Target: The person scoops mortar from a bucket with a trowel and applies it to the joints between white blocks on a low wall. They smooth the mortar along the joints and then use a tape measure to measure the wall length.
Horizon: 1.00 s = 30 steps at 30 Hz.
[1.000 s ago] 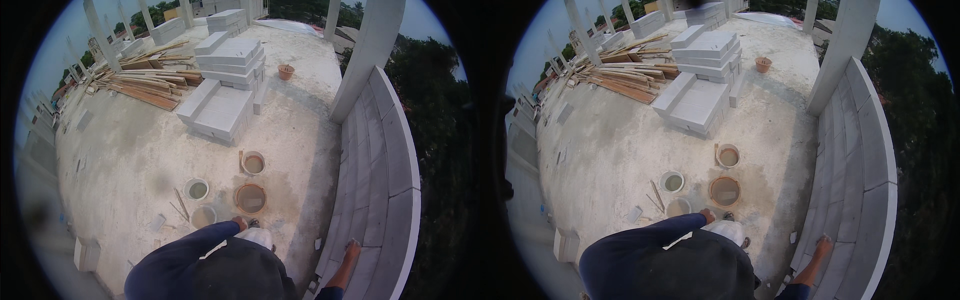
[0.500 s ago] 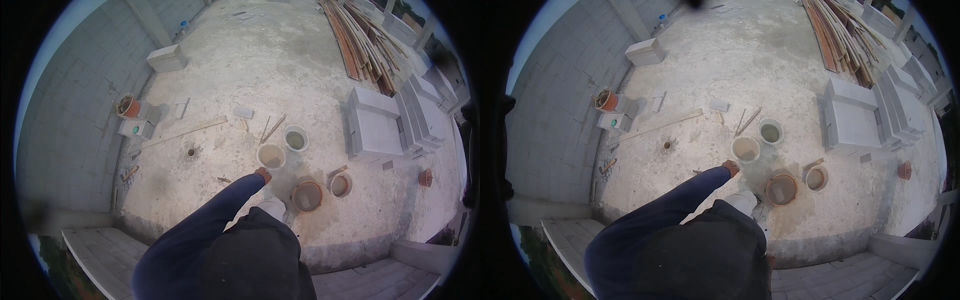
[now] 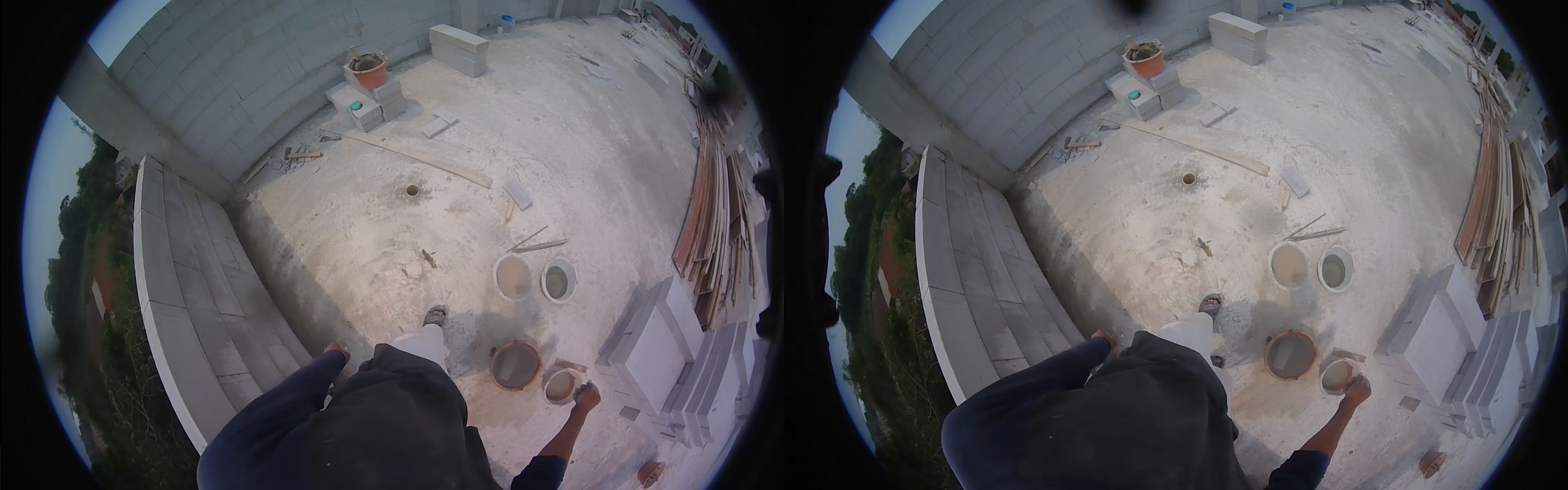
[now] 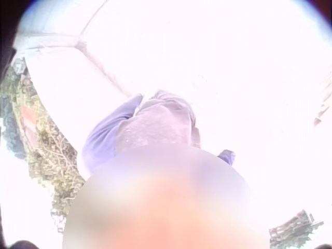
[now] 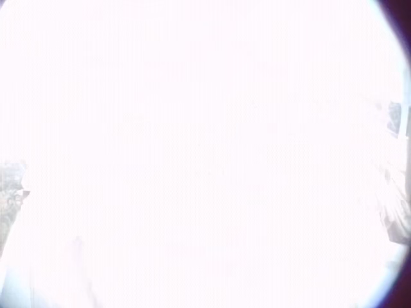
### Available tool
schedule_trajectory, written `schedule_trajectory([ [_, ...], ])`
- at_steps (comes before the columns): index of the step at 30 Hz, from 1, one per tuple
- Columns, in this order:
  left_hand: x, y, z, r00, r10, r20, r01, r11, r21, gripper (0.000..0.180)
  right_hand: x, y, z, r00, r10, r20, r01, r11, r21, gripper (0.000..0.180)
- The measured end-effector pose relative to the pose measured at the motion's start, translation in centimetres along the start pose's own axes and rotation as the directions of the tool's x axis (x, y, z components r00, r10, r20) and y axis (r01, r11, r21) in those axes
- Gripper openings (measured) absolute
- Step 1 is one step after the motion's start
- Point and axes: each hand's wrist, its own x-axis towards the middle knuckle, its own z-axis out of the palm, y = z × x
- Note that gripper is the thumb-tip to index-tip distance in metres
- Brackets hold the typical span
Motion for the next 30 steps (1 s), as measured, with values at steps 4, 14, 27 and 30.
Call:
schedule_trajectory([
  [4, -3.3, 0.1, 6.6, 0.989, -0.006, 0.146, 0.029, 0.988, -0.152, 0.039, -4.9, 0.3, 14.9, 0.925, 0.258, 0.279, -0.222, 0.962, -0.157, 0.025],
  [14, 7.6, 5.2, -3.3, 0.996, 0.028, 0.083, 0.01, 0.903, -0.43, 0.041, -26.1, -2.0, 46.4, 0.262, 0.181, 0.948, 0.646, 0.697, -0.311, 0.018],
  [27, 15.5, 12.6, -30.2, 0.938, -0.064, -0.342, -0.292, 0.387, -0.874, 0.024, -12.3, -10.3, 70.2, 0.599, 0.458, 0.657, 0.302, 0.63, -0.715, 0.006],
  [30, 18.7, 10.2, -26.7, 0.947, -0.284, -0.152, -0.001, 0.47, -0.883, 0.025, -13.5, -12.5, 78.2, 0.512, 0.459, 0.726, 0.491, 0.538, -0.686, 0.008],
])
